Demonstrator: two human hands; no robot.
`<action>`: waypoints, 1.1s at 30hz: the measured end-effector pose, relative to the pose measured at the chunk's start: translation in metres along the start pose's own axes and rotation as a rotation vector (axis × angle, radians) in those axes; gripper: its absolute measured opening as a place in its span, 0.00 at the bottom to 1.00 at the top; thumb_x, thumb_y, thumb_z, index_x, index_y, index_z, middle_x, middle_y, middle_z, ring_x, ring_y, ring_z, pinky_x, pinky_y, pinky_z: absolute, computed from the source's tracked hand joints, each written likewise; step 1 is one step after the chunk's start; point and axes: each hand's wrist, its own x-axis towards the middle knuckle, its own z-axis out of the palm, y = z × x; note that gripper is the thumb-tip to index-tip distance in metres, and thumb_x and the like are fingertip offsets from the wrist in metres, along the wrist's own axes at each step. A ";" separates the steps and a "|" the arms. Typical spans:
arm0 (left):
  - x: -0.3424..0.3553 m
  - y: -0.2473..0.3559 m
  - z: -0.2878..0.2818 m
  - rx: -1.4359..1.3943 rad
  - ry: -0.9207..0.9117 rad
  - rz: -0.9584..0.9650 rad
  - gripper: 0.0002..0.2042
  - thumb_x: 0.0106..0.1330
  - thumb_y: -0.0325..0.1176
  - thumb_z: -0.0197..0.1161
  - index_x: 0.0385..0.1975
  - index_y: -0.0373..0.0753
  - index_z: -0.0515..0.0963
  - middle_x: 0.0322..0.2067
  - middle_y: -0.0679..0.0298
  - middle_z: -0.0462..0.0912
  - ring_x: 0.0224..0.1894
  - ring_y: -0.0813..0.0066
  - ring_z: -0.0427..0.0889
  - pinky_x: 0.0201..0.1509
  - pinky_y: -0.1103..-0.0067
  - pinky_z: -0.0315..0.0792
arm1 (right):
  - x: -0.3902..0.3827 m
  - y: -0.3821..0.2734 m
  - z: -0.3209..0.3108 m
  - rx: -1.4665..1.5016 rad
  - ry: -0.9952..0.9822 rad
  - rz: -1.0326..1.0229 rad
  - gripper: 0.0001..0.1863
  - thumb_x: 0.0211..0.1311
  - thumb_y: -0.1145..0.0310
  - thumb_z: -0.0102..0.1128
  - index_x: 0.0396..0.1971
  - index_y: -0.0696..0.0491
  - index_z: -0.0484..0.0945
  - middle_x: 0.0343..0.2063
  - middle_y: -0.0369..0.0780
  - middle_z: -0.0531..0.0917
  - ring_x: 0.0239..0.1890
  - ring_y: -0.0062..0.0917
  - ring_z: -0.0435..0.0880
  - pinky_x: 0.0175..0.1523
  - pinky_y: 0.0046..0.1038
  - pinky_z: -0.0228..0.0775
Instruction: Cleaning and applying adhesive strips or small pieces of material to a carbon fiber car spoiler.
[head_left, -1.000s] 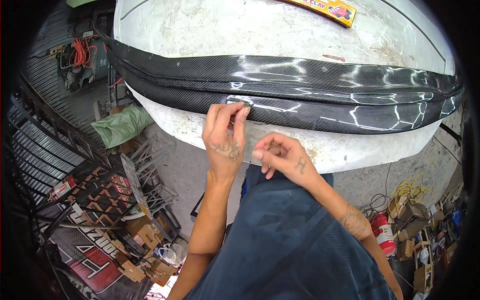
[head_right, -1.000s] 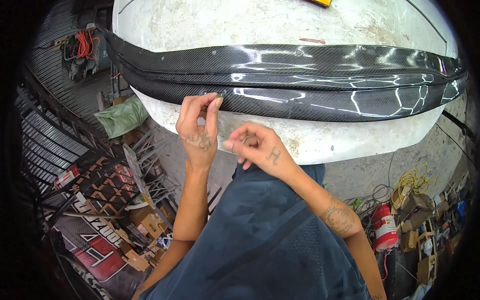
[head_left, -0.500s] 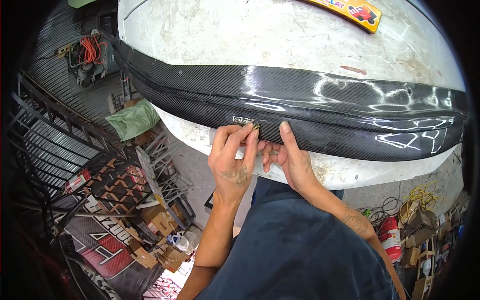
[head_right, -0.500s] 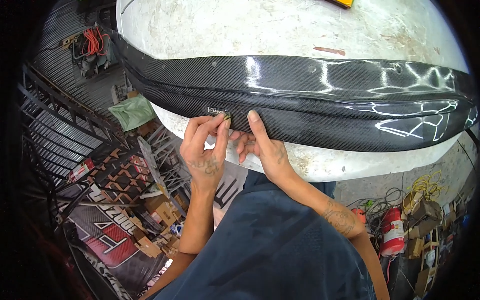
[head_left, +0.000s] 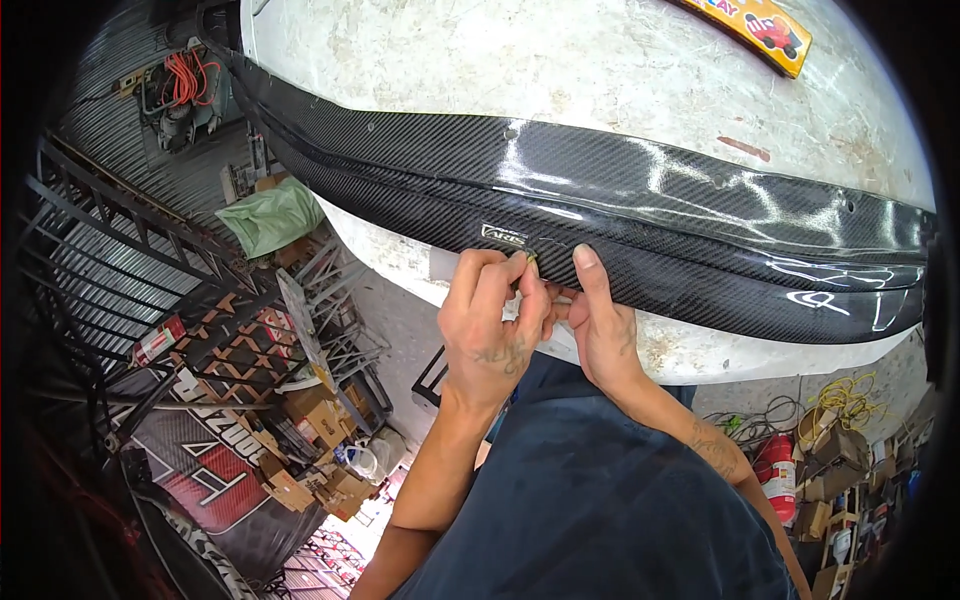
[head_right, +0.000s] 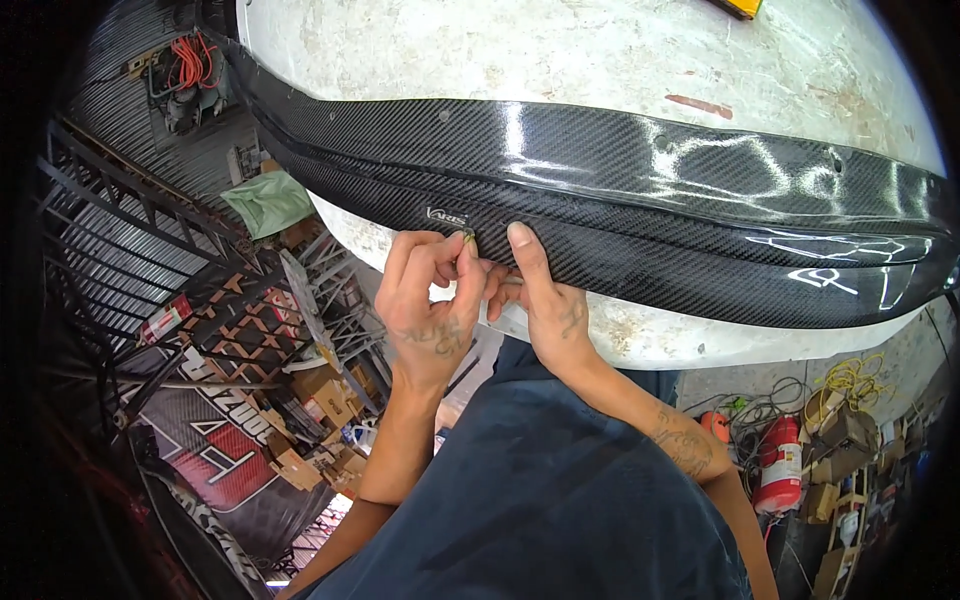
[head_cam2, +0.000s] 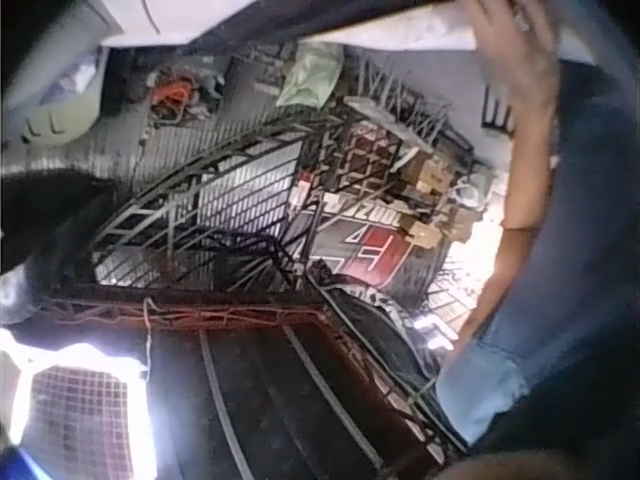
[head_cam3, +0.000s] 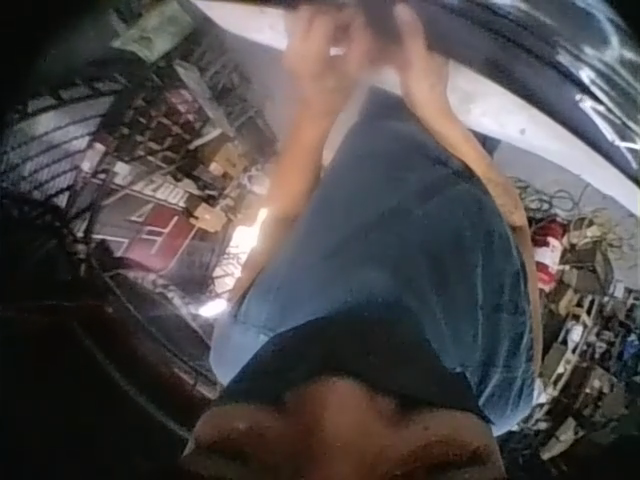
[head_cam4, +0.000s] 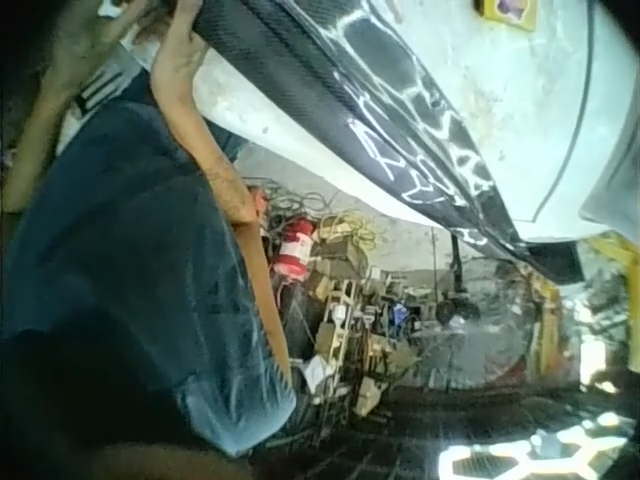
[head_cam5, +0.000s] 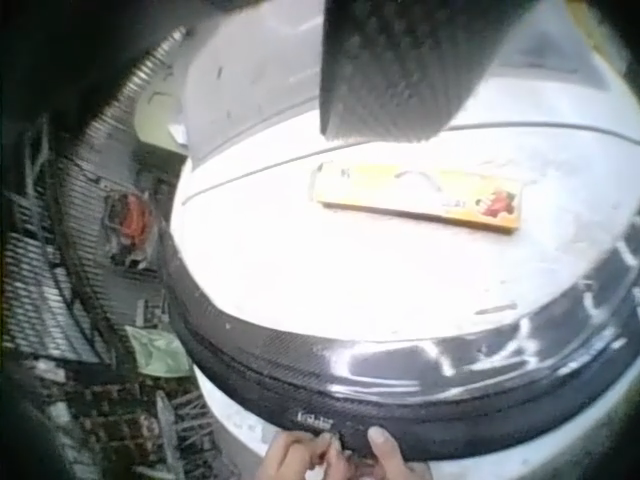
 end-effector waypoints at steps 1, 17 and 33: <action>0.000 -0.001 0.000 0.004 -0.001 0.018 0.08 0.61 0.20 0.69 0.39 0.30 0.80 0.33 0.56 0.78 0.27 0.65 0.81 0.27 0.74 0.76 | -0.001 0.001 0.003 0.002 0.027 -0.027 0.27 0.77 0.49 0.54 0.48 0.63 0.79 0.40 0.46 0.84 0.32 0.25 0.81 0.32 0.28 0.76; 0.018 0.008 0.000 -0.059 -0.106 -0.089 0.07 0.59 0.18 0.67 0.34 0.31 0.77 0.30 0.58 0.74 0.25 0.69 0.75 0.26 0.74 0.72 | 0.000 -0.001 0.003 -0.027 0.055 -0.045 0.23 0.79 0.53 0.52 0.48 0.61 0.80 0.40 0.42 0.84 0.32 0.26 0.82 0.35 0.29 0.76; 0.016 0.007 -0.001 -0.135 -0.101 -0.158 0.04 0.63 0.19 0.65 0.35 0.31 0.76 0.30 0.58 0.74 0.22 0.70 0.75 0.24 0.76 0.71 | 0.004 0.002 -0.002 -0.005 -0.002 -0.079 0.22 0.79 0.54 0.53 0.49 0.61 0.80 0.40 0.42 0.84 0.34 0.25 0.83 0.33 0.28 0.77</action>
